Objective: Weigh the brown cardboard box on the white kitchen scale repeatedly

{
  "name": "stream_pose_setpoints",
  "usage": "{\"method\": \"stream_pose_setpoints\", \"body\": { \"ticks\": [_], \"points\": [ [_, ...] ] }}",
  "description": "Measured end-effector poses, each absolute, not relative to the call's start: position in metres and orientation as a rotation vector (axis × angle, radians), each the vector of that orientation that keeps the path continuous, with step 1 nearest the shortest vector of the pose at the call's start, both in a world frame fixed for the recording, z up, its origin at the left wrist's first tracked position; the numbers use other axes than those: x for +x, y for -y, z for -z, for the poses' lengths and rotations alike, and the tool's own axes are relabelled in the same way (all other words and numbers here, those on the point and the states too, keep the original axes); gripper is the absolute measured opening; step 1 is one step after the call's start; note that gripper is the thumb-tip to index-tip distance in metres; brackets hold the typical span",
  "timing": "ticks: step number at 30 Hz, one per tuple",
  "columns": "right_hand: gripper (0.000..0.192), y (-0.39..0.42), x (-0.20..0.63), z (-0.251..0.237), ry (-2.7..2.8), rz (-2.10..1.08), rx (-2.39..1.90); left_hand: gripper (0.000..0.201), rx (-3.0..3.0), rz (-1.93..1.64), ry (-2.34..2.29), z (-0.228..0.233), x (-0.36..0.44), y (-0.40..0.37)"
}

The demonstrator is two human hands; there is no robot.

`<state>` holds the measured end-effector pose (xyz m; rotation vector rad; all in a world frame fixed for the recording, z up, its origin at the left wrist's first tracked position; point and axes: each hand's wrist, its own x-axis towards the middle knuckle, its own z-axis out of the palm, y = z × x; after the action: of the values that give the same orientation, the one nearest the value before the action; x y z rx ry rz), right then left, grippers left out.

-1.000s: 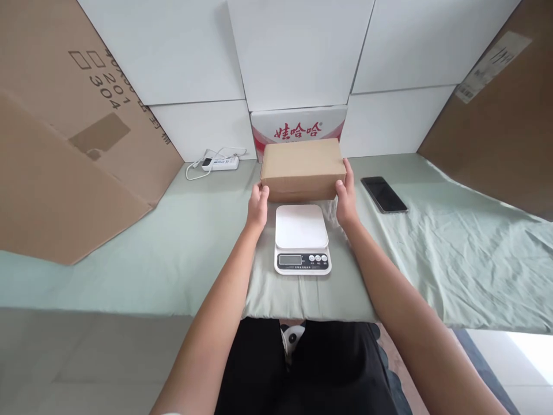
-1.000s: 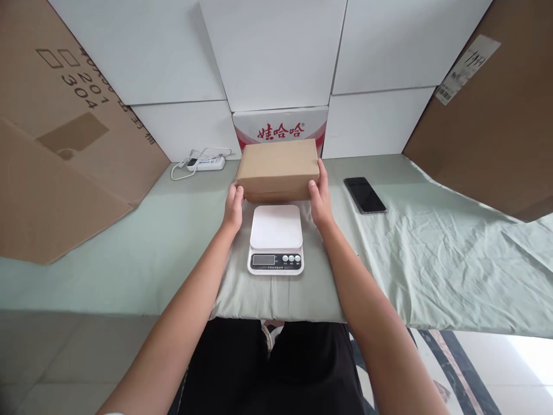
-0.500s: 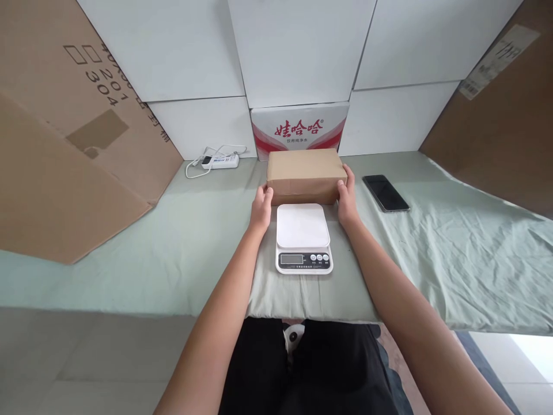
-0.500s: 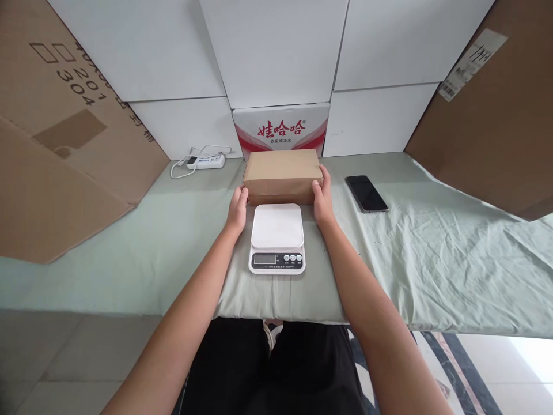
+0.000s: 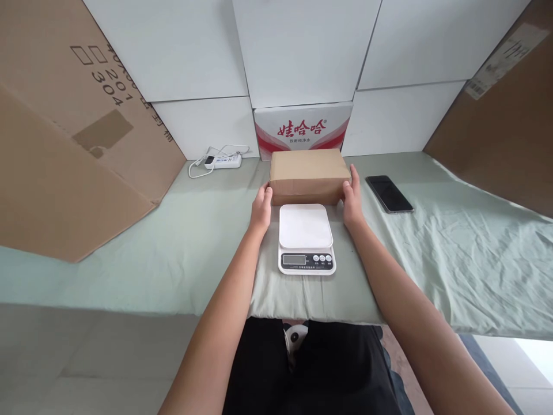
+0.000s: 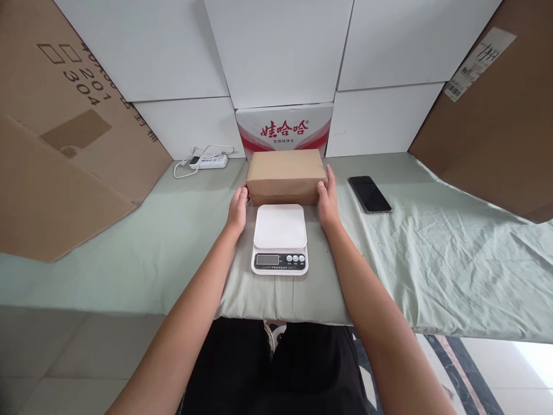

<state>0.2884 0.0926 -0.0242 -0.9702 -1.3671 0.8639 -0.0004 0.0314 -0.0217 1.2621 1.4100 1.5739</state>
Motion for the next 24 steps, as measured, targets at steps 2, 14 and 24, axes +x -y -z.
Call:
{"method": "stream_pose_setpoints", "body": {
  "ticks": [2, 14, 24],
  "points": [
    [0.104, -0.093, 0.289, 0.025, 1.36, -0.864, -0.986, 0.073, 1.253, -1.55, -1.412, 0.019, 0.001, -0.03],
    [0.102, -0.097, 0.287, 0.029, 1.472, -0.762, -0.978, 0.081, 1.322, -1.487, -1.345, 0.016, 0.005, -0.029],
    [0.104, -0.044, 0.282, -0.017, 1.518, -0.573, -0.869, 0.096, 1.524, -1.748, -1.224, -0.014, 0.009, 0.01]
  ]
}}
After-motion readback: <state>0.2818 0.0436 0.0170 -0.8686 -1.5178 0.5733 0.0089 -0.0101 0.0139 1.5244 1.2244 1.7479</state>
